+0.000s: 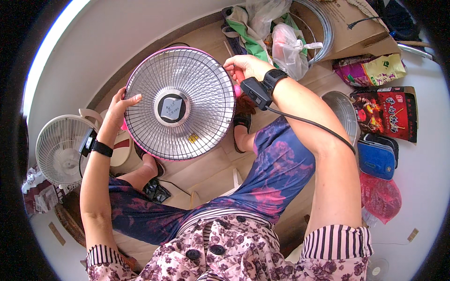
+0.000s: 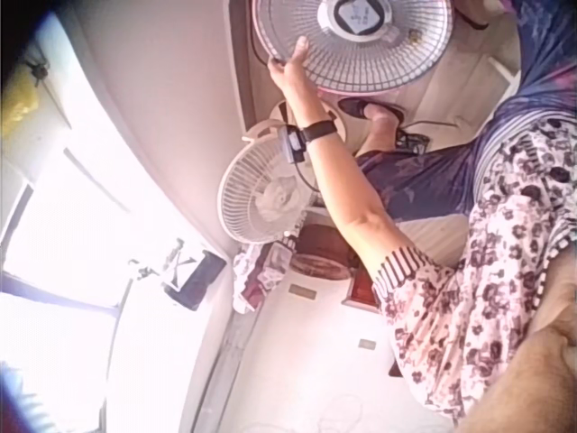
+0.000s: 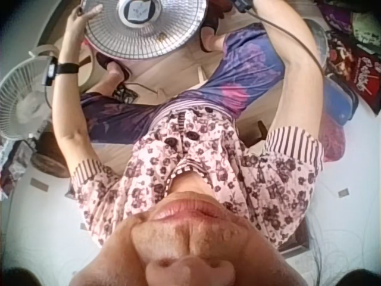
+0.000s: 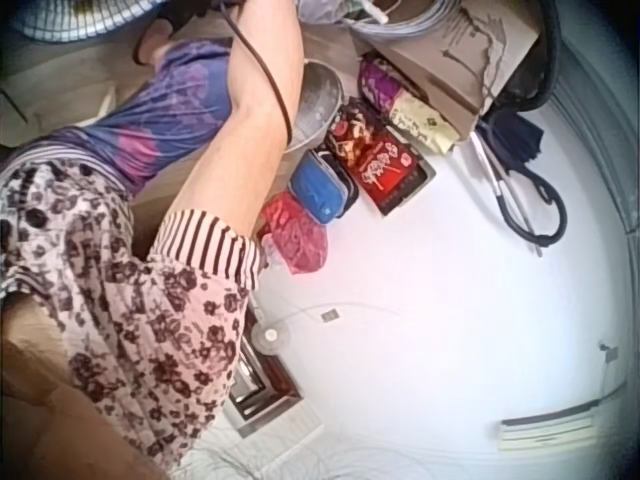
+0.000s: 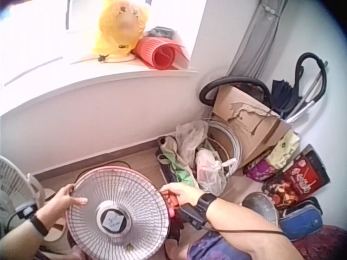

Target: The person uses a tool and their hands to attach and secure the guard along the outer rim of an electric heater.

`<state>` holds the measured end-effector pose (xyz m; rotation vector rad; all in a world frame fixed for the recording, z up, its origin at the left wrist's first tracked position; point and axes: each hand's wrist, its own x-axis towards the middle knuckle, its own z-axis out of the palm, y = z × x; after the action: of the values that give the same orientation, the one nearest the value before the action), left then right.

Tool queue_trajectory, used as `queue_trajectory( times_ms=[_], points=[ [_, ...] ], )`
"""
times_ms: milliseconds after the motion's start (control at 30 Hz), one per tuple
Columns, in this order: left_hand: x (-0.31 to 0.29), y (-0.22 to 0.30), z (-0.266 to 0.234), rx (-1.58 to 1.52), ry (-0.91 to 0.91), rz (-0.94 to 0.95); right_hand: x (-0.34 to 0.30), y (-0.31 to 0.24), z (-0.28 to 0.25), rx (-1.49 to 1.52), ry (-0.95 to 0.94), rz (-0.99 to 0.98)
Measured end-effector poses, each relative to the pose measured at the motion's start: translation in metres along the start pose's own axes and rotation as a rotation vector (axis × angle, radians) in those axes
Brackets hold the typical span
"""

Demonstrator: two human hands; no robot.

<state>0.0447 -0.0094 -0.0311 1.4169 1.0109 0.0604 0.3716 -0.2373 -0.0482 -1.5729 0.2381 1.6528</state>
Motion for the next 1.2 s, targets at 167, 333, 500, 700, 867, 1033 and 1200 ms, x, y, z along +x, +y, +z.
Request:
queue_trajectory(
  times_ms=[167,333,500,700,867,1033,1200],
  points=[
    [0.005,-0.006,-0.002,0.032,0.049,-0.005,0.002,0.001,0.001,0.028,0.030,-0.068],
    [0.007,-0.007,-0.003,0.009,0.016,-0.005,0.004,0.001,0.000,0.012,0.028,-0.045],
    [0.001,-0.003,-0.002,0.006,0.010,0.011,-0.003,-0.002,0.004,-0.039,0.006,0.006],
    [0.003,-0.005,-0.002,0.019,0.022,0.019,0.016,0.000,-0.002,0.040,0.070,-0.025],
    [0.003,-0.001,0.002,0.004,-0.009,0.024,0.014,0.004,-0.008,-0.097,0.121,-0.156],
    [0.000,-0.008,-0.005,-0.011,0.027,-0.017,-0.021,-0.003,0.010,-0.638,0.468,-0.333],
    [0.000,-0.004,-0.002,0.005,0.014,0.000,-0.045,-0.024,-0.009,-1.182,0.664,-0.591]
  ],
)
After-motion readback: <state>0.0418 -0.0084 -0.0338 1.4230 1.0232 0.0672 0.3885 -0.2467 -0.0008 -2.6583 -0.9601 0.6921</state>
